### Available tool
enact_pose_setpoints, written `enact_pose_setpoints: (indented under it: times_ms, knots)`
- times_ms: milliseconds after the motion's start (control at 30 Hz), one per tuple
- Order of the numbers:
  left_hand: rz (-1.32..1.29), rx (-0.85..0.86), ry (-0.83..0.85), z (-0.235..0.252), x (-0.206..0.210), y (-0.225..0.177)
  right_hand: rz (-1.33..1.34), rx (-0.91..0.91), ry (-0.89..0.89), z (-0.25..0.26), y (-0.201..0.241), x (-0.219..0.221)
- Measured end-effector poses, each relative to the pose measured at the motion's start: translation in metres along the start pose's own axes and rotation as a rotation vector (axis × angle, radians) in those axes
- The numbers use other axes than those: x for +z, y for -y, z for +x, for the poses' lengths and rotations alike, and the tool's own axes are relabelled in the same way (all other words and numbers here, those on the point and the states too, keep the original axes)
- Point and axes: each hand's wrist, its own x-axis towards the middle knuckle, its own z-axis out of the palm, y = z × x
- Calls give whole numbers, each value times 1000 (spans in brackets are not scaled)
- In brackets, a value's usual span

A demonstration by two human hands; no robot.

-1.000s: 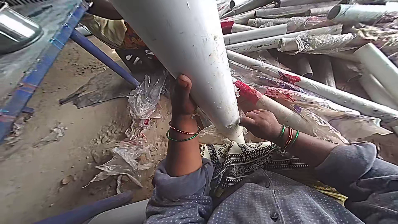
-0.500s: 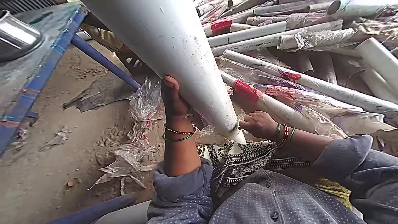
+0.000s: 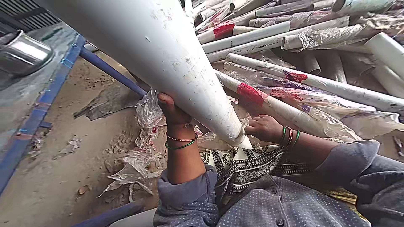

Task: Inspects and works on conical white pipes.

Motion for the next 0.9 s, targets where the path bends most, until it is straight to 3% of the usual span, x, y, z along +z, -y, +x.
enact_pose_setpoints:
  times_ms: [233, 367, 567, 767, 900]
  knots:
    - [-135, 3, 114, 9, -15, 16, 19, -53, -447, 64, 4, -68]
    - [-122, -29, 96, 5, -13, 13, 9, -112, -386, 75, -7, -61]
    - [-75, -35, -24, -4, -17, 13, 45, -109, 18, 12, -19, -1]
    - [-76, -63, -14, -1, -28, 20, 55, -82, -408, 65, -8, -53]
    - [-119, -152, -4, -4, -26, 17, 17, -115, -359, 71, -10, -46]
